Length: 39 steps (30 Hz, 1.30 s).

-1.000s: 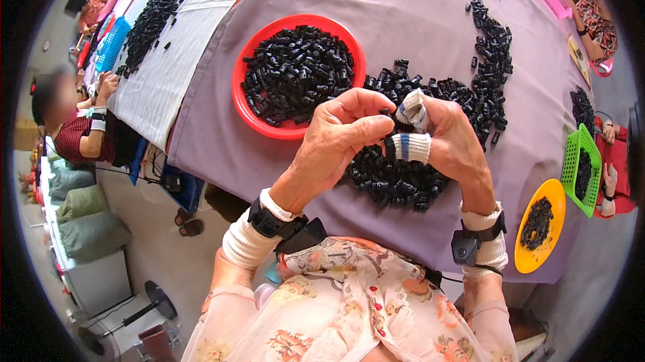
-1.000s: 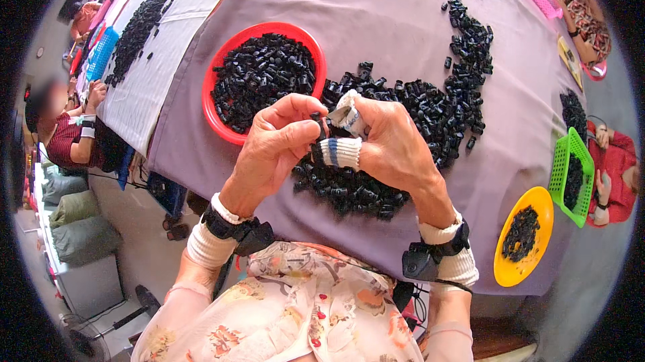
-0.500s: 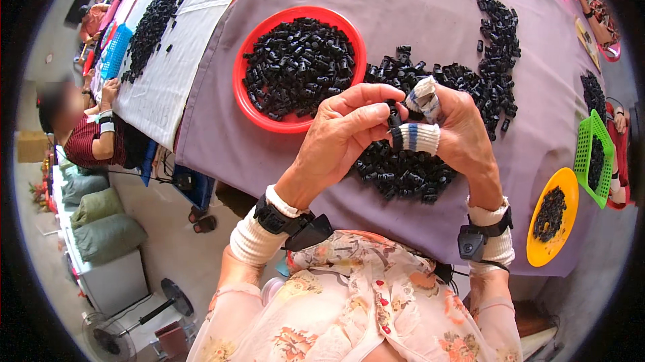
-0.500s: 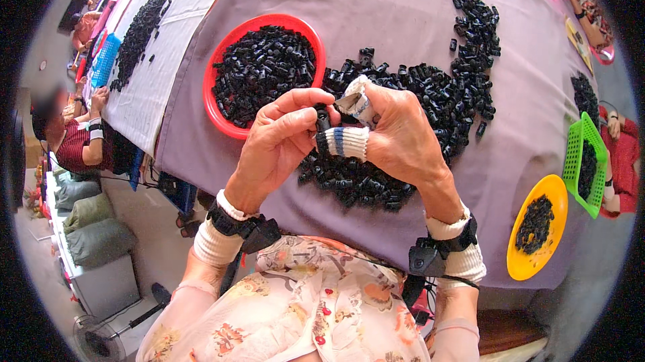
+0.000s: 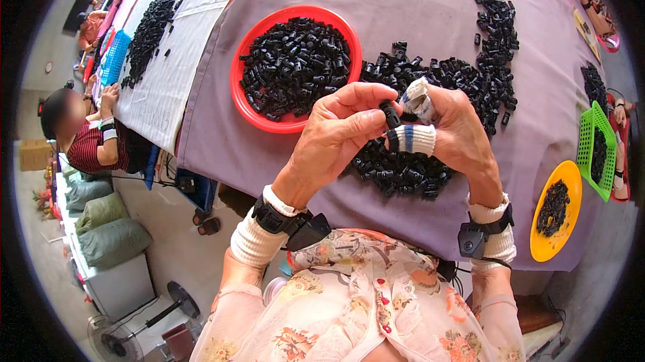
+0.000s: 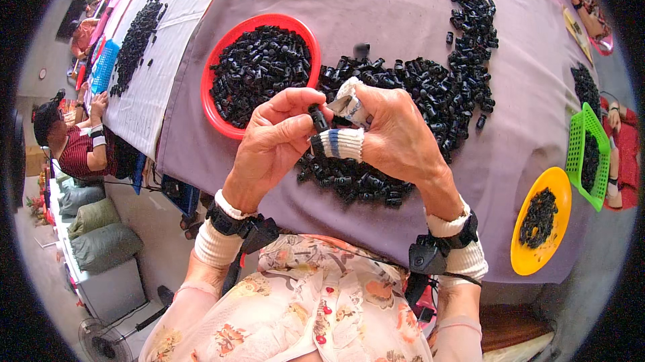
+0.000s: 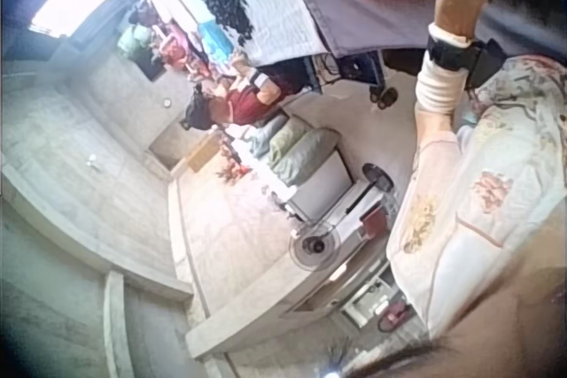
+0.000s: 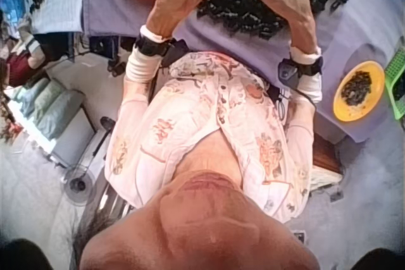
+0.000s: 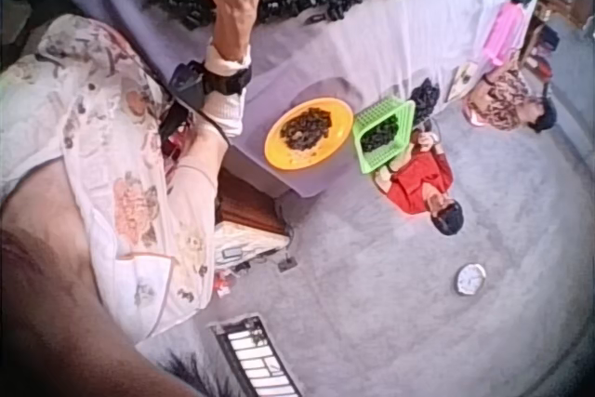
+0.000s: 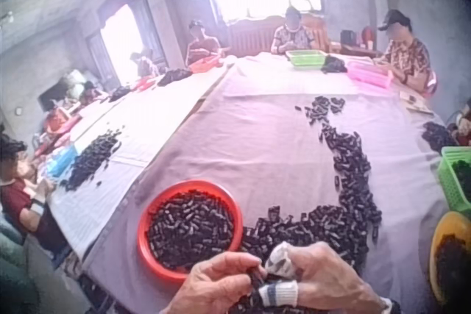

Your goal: Assembling small black plastic components by hand in a workshop setting.

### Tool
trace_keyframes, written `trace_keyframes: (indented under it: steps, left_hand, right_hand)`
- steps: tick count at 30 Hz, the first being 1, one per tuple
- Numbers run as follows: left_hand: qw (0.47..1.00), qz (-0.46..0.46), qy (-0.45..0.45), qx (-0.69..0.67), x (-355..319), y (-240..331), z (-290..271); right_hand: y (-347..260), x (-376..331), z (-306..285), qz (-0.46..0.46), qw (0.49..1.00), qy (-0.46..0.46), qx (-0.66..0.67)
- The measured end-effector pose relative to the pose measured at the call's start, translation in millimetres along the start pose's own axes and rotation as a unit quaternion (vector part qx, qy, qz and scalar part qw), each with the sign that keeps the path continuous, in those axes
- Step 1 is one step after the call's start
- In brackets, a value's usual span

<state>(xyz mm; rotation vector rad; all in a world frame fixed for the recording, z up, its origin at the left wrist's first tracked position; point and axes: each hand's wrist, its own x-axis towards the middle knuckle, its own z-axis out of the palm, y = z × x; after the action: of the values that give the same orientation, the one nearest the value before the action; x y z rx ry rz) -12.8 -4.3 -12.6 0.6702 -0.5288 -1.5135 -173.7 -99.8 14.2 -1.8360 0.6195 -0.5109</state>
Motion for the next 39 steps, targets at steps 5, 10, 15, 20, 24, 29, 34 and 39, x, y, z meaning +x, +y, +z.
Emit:
trace_keyframes:
  steps: [5,10,15,20,24,29,34,39]
  left_hand:
    - [1.000,-0.002,-0.022,-0.002,-1,1,-2]
    - [1.000,-0.005,0.002,-0.004,0,2,3]
    - [0.999,-0.012,-0.023,-0.025,0,-1,-2]
    - [1.000,-0.021,-0.018,-0.013,2,-5,-2]
    - [0.999,-0.018,-0.024,-0.009,4,-6,-1]
    - [0.999,-0.014,0.000,0.029,3,-6,2]
    - [0.999,-0.016,0.012,0.038,2,-6,5]
    - [0.999,-0.033,0.024,0.030,1,-5,8]
  right_hand:
    - [1,1,1,-0.015,1.000,-0.006,-0.019]
    - [0,2,0,-0.007,0.999,-0.031,-0.028]
    - [1,5,-3,-0.004,0.997,-0.059,-0.047]
    - [1,4,-6,-0.003,0.995,-0.078,-0.068]
    - [1,4,-7,0.014,0.994,-0.090,-0.060]
    - [3,3,-8,0.015,0.993,-0.090,-0.079]
    - [8,2,-7,0.001,0.993,-0.089,-0.076]
    - [4,0,-7,0.007,0.992,-0.095,-0.082]
